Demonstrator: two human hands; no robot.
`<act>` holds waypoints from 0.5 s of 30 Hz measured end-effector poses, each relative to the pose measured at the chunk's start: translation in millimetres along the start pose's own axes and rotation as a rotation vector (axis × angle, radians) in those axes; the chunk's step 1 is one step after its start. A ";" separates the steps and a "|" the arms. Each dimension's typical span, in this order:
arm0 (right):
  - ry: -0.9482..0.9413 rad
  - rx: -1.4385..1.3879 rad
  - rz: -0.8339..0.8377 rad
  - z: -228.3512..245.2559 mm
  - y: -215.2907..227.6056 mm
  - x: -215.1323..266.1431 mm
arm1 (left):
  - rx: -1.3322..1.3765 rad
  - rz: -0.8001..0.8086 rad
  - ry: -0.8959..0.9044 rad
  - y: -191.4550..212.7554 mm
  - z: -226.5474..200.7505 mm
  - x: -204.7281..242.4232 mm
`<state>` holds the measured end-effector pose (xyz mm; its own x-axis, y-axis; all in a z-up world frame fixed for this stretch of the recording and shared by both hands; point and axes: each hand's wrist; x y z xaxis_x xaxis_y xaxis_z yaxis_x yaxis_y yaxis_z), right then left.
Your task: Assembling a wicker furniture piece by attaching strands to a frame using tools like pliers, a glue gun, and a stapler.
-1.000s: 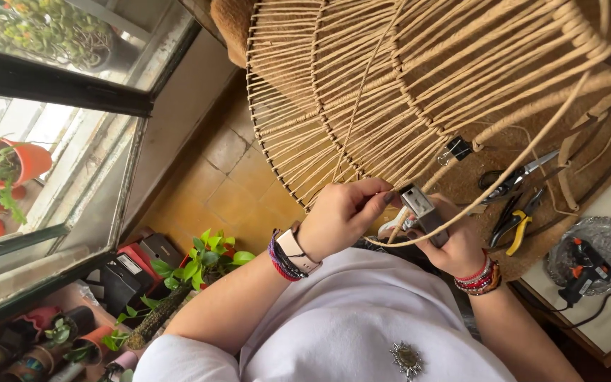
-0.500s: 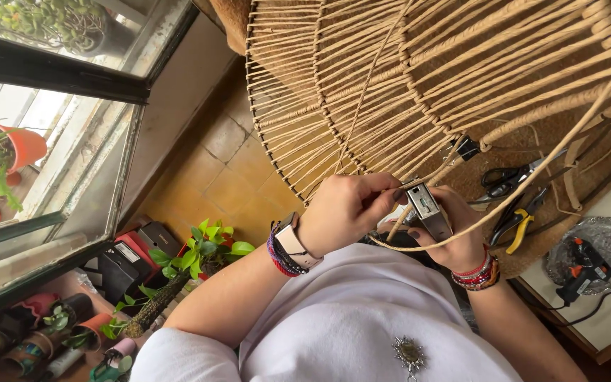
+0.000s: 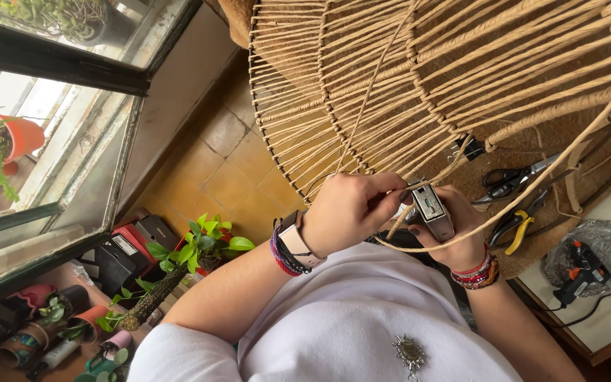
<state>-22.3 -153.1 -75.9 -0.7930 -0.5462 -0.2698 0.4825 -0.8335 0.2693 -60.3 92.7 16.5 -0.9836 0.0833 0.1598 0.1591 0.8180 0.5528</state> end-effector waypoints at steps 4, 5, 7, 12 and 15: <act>-0.006 0.031 -0.001 -4.6 1.8 5.5 | -0.011 -0.008 -0.003 -1.2 -1.4 0.4; -0.003 0.064 -0.004 -12.0 3.1 13.1 | -0.015 -0.007 -0.010 -1.6 -1.6 0.2; -0.002 0.096 -0.009 -23.1 3.7 24.2 | -0.020 -0.004 -0.016 -5.7 0.2 -0.6; -0.065 0.163 -0.017 -19.5 10.9 22.2 | -0.001 -0.006 -0.003 -1.8 -5.9 -3.9; -0.023 0.199 0.027 12.1 5.9 -4.4 | 0.045 -0.005 0.001 -4.2 -5.6 -9.1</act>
<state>-20.5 -154.6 -61.9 -0.7904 -0.5640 -0.2393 0.4222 -0.7845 0.4542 -51.6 85.3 17.4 -0.9843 0.0784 0.1580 0.1500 0.8432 0.5162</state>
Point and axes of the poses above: each hand's wrist, its own x-axis away from the middle knuckle, its own y-axis out of the back of the hand, z = x × y, and after that the axes turned 15 degrees about -x, right-handed
